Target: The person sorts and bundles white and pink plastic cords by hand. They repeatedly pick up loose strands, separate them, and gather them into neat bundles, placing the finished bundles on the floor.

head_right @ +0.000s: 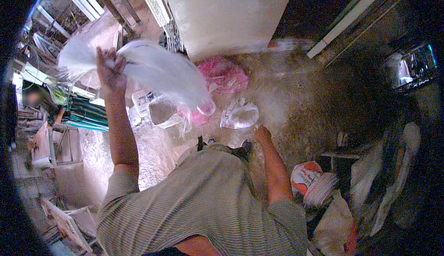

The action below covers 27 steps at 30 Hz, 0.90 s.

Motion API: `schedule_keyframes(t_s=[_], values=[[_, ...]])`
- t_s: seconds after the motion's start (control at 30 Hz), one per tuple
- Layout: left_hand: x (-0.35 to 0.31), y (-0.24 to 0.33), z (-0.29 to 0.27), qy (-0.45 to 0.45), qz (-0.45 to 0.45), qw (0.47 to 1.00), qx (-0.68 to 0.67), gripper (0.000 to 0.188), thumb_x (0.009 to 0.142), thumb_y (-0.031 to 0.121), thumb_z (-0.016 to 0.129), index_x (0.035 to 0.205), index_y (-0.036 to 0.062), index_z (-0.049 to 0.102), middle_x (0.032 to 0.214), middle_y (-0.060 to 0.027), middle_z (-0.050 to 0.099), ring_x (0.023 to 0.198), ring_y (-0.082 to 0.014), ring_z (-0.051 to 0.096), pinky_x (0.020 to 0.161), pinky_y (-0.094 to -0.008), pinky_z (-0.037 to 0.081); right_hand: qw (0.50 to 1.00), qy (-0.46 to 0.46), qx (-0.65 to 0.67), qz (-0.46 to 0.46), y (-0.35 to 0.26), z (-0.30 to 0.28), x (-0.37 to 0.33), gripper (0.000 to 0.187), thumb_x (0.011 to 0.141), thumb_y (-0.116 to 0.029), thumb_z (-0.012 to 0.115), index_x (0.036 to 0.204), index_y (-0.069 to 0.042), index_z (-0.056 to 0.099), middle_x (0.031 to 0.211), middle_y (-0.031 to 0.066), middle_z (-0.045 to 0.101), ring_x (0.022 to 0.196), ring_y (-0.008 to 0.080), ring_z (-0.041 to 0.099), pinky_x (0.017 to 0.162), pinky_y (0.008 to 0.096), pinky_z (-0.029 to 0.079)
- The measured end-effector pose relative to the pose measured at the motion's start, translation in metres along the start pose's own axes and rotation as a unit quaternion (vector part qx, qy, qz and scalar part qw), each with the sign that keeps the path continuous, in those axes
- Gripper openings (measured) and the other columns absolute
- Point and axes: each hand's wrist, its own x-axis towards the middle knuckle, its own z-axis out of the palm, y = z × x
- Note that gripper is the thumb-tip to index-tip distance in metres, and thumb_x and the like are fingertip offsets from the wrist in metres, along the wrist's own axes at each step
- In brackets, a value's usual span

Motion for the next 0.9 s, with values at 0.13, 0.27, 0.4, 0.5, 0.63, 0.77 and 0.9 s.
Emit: schedule_keyframes(t_s=[0.13,0.27,0.4,0.5,0.63,0.77,0.9], values=[[0.021,-0.058,0.018,0.011,-0.037,0.998,-0.046,0.025,0.094,0.030,0.066,0.092,0.0102,0.050,0.078,-0.0015,0.049,0.063,-0.0145,0.049,0.057,-0.0285,0.040,0.982,0.152,0.064,-0.091,-0.005,0.001,-0.009,0.053,0.091,-0.043,0.057,0.121,0.000,0.057,0.120,0.0243,0.062,0.109,0.0424,0.061,0.097,0.0469,0.047],[0.046,-0.091,0.006,0.056,0.026,0.997,-0.035,0.029,0.092,0.029,0.068,0.096,0.0082,0.048,0.081,-0.0042,0.048,0.066,-0.0169,0.050,0.059,-0.0313,0.041,0.976,0.048,0.095,-0.188,-0.148,-0.086,-0.079,0.048,0.090,-0.039,0.057,0.116,0.001,0.059,0.114,0.0269,0.063,0.104,0.0448,0.060,0.094,0.0498,0.047],[0.059,-0.097,0.005,0.108,0.056,0.992,-0.020,0.029,0.094,0.032,0.065,0.102,0.0085,0.051,0.084,-0.0045,0.048,0.072,-0.0182,0.050,0.064,-0.0322,0.043,0.972,-0.032,0.076,-0.220,-0.189,-0.105,-0.118,0.052,0.089,-0.034,0.058,0.126,0.002,0.051,0.112,0.0300,0.062,0.106,0.0457,0.059,0.092,0.0509,0.046],[0.059,-0.096,0.001,0.130,0.078,0.988,-0.016,0.030,0.096,0.035,0.061,0.105,0.0076,0.052,0.090,-0.0056,0.049,0.077,-0.0193,0.050,0.068,-0.0328,0.044,0.928,-0.035,0.130,-0.346,-0.219,-0.120,-0.146,0.045,0.092,-0.029,0.055,0.123,0.003,0.051,0.108,0.0304,0.062,0.104,0.0459,0.059,0.089,0.0515,0.047],[0.044,-0.091,0.010,0.136,0.057,0.987,-0.069,0.038,0.094,0.030,0.065,0.115,0.0075,0.043,0.096,-0.0058,0.041,0.077,-0.0181,0.044,0.070,-0.0343,0.043,0.841,0.097,0.222,-0.483,-0.274,-0.125,-0.154,0.037,0.095,-0.023,0.050,0.119,0.005,0.052,0.092,0.0289,0.062,0.094,0.0471,0.060,0.083,0.0514,0.048],[0.018,-0.090,0.021,0.161,0.061,0.982,-0.078,0.043,0.095,0.033,0.063,0.120,0.0068,0.040,0.096,-0.0069,0.040,0.083,-0.0203,0.045,0.077,-0.0375,0.044,0.880,0.151,0.170,-0.416,-0.331,-0.114,-0.124,0.033,0.094,-0.017,0.048,0.115,0.007,0.054,0.079,0.0240,0.063,0.079,0.0452,0.064,0.073,0.0504,0.053],[0.014,-0.086,-0.001,0.191,0.089,0.968,-0.135,0.042,0.096,0.034,0.061,0.117,0.0043,0.040,0.098,-0.0084,0.039,0.087,-0.0230,0.043,0.084,-0.0390,0.044,0.902,0.226,-0.060,-0.363,-0.332,-0.065,-0.062,0.037,0.088,-0.015,0.051,0.115,0.009,0.055,0.082,0.0230,0.067,0.076,0.0359,0.070,0.064,0.0472,0.057]])
